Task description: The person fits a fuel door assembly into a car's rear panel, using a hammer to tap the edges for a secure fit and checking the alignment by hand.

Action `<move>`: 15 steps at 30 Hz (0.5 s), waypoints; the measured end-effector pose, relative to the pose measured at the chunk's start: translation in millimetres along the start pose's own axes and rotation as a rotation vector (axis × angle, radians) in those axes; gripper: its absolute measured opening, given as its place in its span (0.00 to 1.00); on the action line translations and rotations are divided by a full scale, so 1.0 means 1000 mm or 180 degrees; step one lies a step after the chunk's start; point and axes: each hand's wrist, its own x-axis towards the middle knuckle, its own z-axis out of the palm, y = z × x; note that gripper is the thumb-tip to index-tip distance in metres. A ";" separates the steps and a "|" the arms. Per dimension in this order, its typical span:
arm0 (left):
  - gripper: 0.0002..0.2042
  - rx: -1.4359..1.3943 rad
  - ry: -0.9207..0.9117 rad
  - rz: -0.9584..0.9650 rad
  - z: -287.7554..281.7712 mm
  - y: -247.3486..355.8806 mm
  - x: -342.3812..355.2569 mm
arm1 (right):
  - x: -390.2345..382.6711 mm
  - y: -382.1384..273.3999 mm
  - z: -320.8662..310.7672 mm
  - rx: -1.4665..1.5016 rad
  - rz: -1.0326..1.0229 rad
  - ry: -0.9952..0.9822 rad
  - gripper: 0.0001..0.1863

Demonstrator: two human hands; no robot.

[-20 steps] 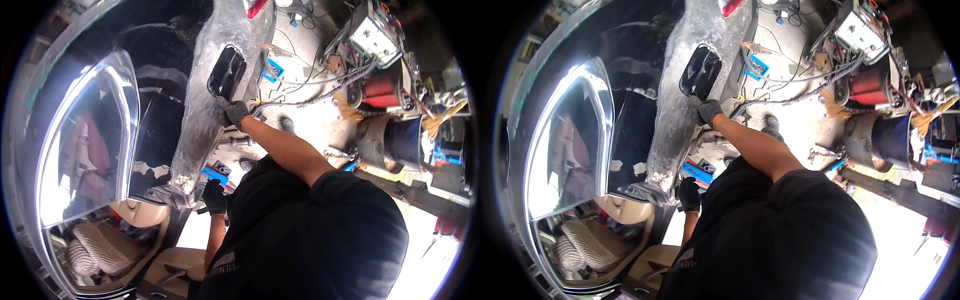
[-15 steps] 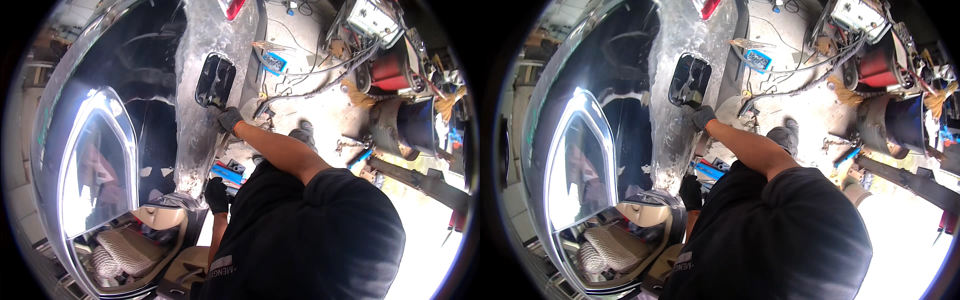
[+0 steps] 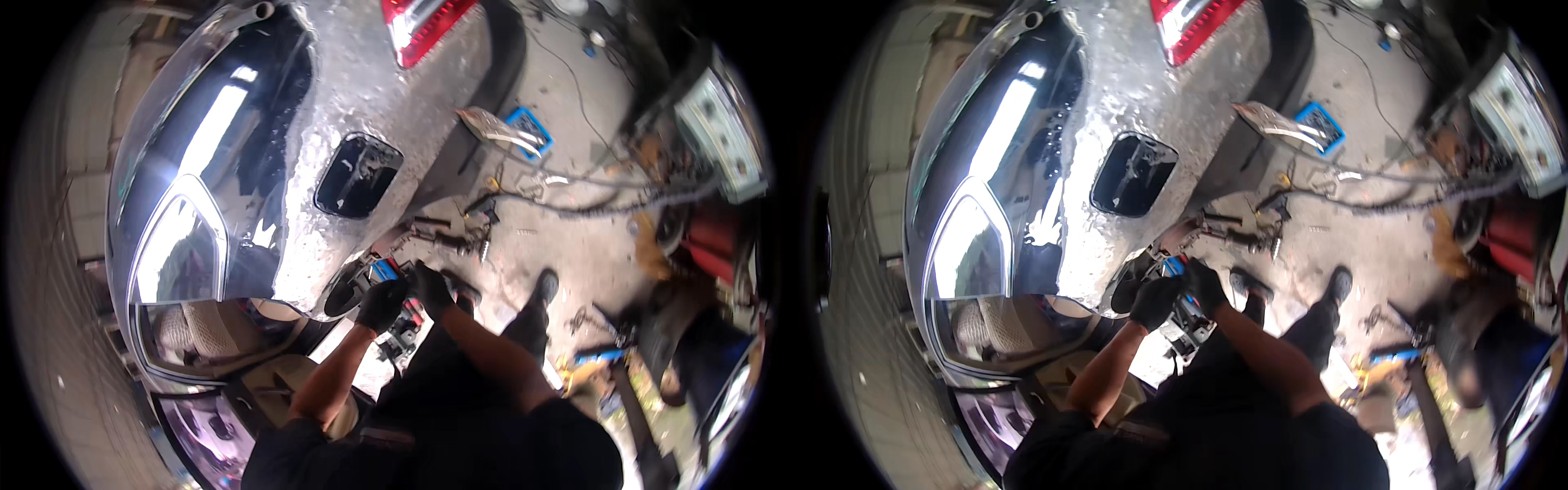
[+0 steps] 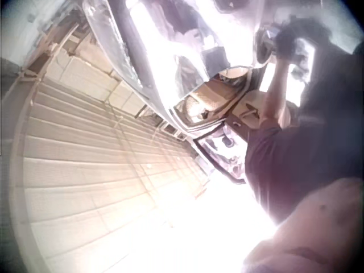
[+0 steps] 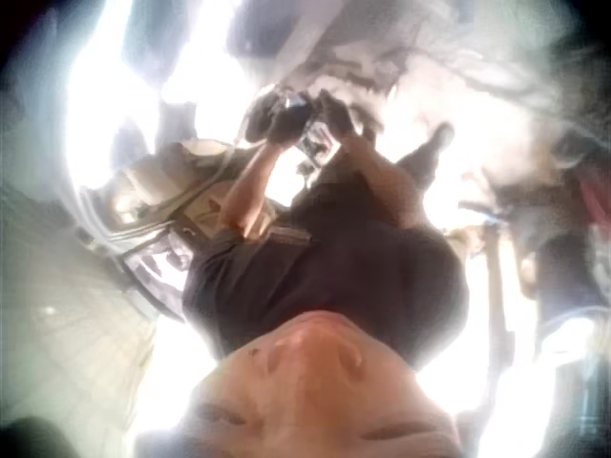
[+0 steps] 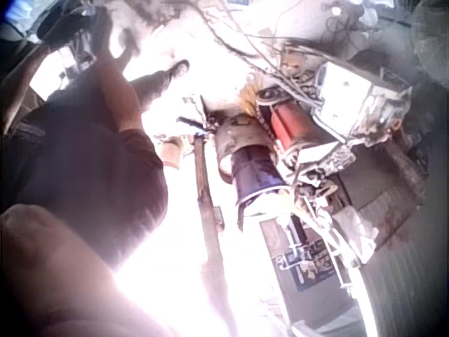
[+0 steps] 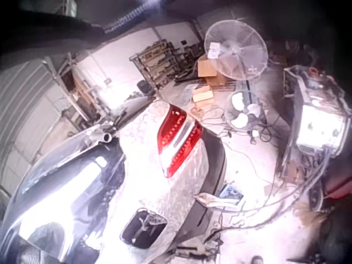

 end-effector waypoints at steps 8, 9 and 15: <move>0.53 0.2901 0.3613 0.0001 -0.144 0.001 0.054 | -0.112 0.058 -0.256 0.0011 0.1439 0.1571 0.15; 0.54 0.3182 0.3645 0.0202 -0.151 -0.002 0.075 | -0.122 0.082 -0.281 -0.0452 0.1507 0.1503 0.13; 0.57 0.3502 0.3777 0.0443 -0.143 -0.017 0.087 | -0.154 0.111 -0.313 0.1129 0.2587 0.1733 0.28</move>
